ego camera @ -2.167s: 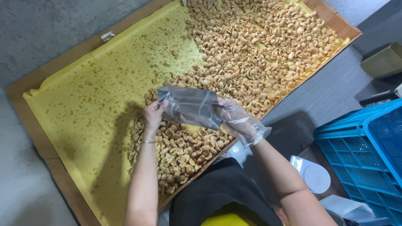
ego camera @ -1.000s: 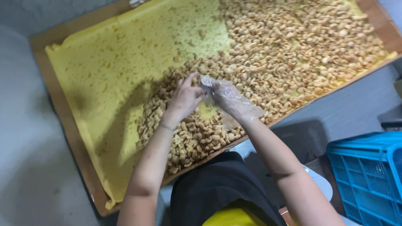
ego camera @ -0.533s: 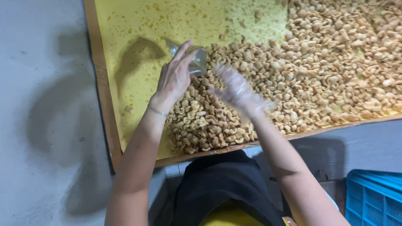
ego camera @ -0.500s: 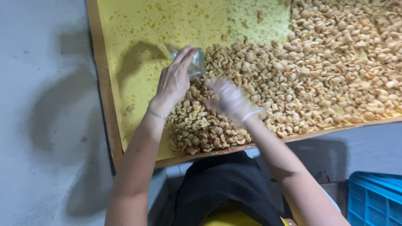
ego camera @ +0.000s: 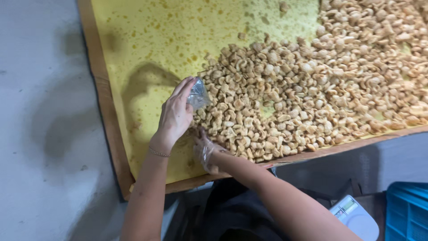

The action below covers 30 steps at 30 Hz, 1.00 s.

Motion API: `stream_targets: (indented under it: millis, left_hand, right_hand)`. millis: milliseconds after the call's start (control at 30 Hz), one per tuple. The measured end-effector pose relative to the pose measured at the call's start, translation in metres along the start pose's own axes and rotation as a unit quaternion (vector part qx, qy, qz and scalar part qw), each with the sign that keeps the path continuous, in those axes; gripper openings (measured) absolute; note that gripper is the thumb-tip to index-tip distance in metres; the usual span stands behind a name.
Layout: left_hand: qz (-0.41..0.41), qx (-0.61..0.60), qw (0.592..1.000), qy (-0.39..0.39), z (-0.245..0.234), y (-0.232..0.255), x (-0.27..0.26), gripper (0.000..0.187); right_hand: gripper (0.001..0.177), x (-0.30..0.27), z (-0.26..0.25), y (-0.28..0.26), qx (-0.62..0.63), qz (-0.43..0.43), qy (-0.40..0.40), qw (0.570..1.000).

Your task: The person scoops cashew nuts from a large yellow tray into clear plastic bags using a metal scoop. They weigh each filled bag on a digital scale, then place the sealed bags into a blue basket. The process is repeated continuously throughout the clip.

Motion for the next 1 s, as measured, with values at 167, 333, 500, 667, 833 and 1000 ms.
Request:
stream_targets:
  millis: [167, 333, 500, 667, 833, 1000]
  left_hand:
    - [0.002, -0.03, 0.999, -0.028, 0.019, 0.009, 0.018, 0.071]
    - [0.069, -0.035, 0.996, -0.045, 0.04, 0.047, 0.045, 0.071]
    - [0.034, -0.056, 0.994, -0.086, 0.026, 0.073, 0.057, 0.072]
    - [0.073, -0.03, 0.997, -0.018, -0.015, 0.073, 0.052, 0.07]
    - [0.038, -0.005, 0.999, 0.019, -0.027, 0.039, 0.034, 0.067]
    - [0.027, 0.006, 0.999, -0.019, -0.002, -0.001, 0.03, 0.07]
  right_hand:
    - [0.07, -0.081, 0.006, 0.07, -0.009, 0.134, -0.037, 0.99]
    - [0.08, -0.177, 0.007, 0.125, 0.042, 0.219, -0.039, 0.974]
    - [0.06, -0.213, 0.014, 0.145, 0.131, 0.277, 0.033, 0.951]
    - [0.056, -0.109, -0.017, 0.133, 0.119, 0.183, 0.194, 0.956]
    - [0.052, 0.011, -0.046, 0.112, 0.043, 0.076, 0.208, 0.974]
    - [0.048, 0.046, -0.011, 0.097, 0.034, 0.047, 0.133, 0.989]
Point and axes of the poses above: each hand's wrist, its own x-axis towards the middle knuckle, its own z-axis out of the palm, y = z × x, the point moved 5 cm from there along x, towards the middle knuckle, and after that the axes turned 1 degree about y, right-handed, at the moved point
